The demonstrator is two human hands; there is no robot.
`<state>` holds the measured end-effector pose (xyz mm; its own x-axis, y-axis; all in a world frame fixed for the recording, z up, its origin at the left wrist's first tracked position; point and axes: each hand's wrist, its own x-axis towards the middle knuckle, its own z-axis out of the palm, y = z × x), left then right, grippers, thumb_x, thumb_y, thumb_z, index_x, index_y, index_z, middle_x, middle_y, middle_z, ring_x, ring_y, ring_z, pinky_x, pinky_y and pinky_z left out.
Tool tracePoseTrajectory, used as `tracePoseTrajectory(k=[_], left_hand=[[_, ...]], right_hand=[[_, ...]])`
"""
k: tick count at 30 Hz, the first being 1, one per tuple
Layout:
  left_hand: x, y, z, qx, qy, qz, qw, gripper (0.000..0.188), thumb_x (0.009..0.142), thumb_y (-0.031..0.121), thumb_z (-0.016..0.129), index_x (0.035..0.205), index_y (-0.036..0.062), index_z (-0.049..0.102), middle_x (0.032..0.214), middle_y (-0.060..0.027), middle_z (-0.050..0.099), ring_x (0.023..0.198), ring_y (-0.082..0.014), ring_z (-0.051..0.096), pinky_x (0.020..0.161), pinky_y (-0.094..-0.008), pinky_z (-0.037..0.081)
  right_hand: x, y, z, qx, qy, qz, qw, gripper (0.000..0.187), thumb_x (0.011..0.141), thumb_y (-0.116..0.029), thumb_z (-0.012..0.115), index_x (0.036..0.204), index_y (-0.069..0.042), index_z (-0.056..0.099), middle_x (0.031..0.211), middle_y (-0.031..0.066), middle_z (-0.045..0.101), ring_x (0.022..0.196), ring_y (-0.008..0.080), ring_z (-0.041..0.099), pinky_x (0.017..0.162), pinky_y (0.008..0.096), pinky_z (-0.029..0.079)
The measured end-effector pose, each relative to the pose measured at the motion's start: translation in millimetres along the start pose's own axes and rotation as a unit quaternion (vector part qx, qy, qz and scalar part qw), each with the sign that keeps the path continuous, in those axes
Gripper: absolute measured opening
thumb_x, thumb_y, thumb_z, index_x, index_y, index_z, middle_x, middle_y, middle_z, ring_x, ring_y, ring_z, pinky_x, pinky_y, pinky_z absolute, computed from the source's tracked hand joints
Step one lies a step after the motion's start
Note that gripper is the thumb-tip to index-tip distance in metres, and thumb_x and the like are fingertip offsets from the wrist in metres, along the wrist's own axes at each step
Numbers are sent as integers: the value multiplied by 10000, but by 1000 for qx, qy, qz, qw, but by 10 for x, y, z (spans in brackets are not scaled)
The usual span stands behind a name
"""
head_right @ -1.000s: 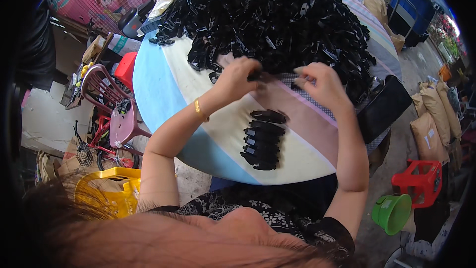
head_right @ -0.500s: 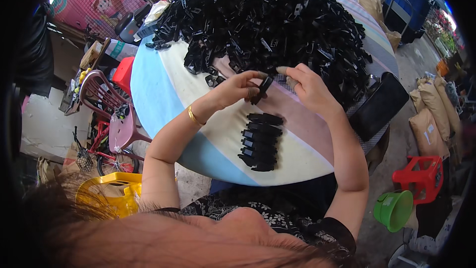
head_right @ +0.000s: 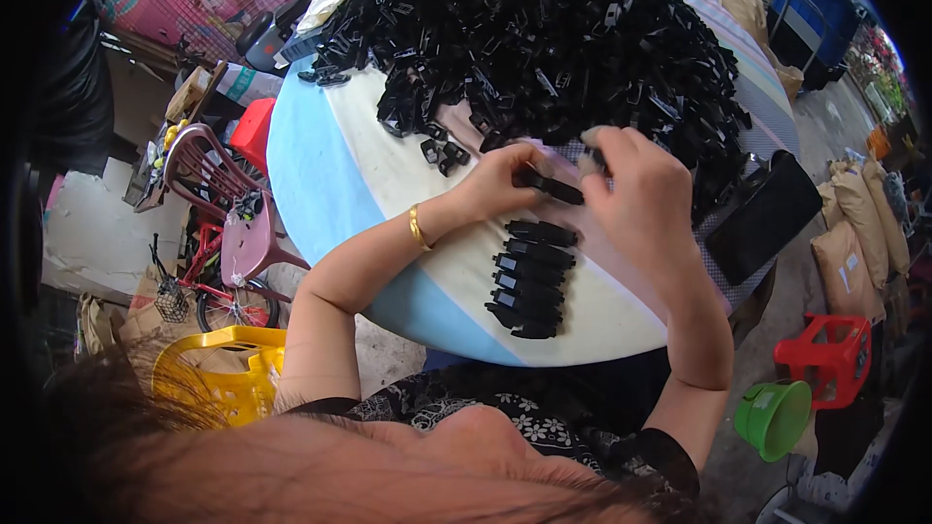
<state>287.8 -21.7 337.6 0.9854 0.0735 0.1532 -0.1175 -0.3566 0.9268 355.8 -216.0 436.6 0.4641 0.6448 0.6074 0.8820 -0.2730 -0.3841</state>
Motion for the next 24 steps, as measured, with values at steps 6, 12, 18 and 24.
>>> tracePoseTrajectory(k=[6,12,18,24], left_hand=[[-56,-84,34,131,54,103,985,268,639,31,691,872,-16,568,763,-105,584,700,-186,563,652,-304,477],[38,-84,78,73,39,106,991,252,654,32,681,873,-21,568,773,-117,586,703,-191,565,659,-303,473],[-143,-15,-38,79,18,44,996,220,709,-5,671,906,-9,575,819,-61,586,754,-133,552,693,-271,468],[-152,16,28,146,54,139,978,241,666,54,694,870,1,578,826,-102,543,745,-211,542,664,-307,463]], right_hand=[[259,-985,-500,-214,-119,-126,961,248,637,-79,665,842,-60,528,753,80,508,713,253,552,595,350,446],[175,-1181,-939,-231,-103,-166,953,293,617,-51,639,895,-33,548,757,99,479,708,285,540,603,378,437],[43,-1180,-1099,-304,-88,-147,937,393,627,-44,595,1014,17,565,847,153,521,764,316,579,678,388,489],[-338,-1297,-1275,-355,-95,-139,920,225,754,-96,585,954,9,582,795,144,537,752,305,582,642,377,475]])
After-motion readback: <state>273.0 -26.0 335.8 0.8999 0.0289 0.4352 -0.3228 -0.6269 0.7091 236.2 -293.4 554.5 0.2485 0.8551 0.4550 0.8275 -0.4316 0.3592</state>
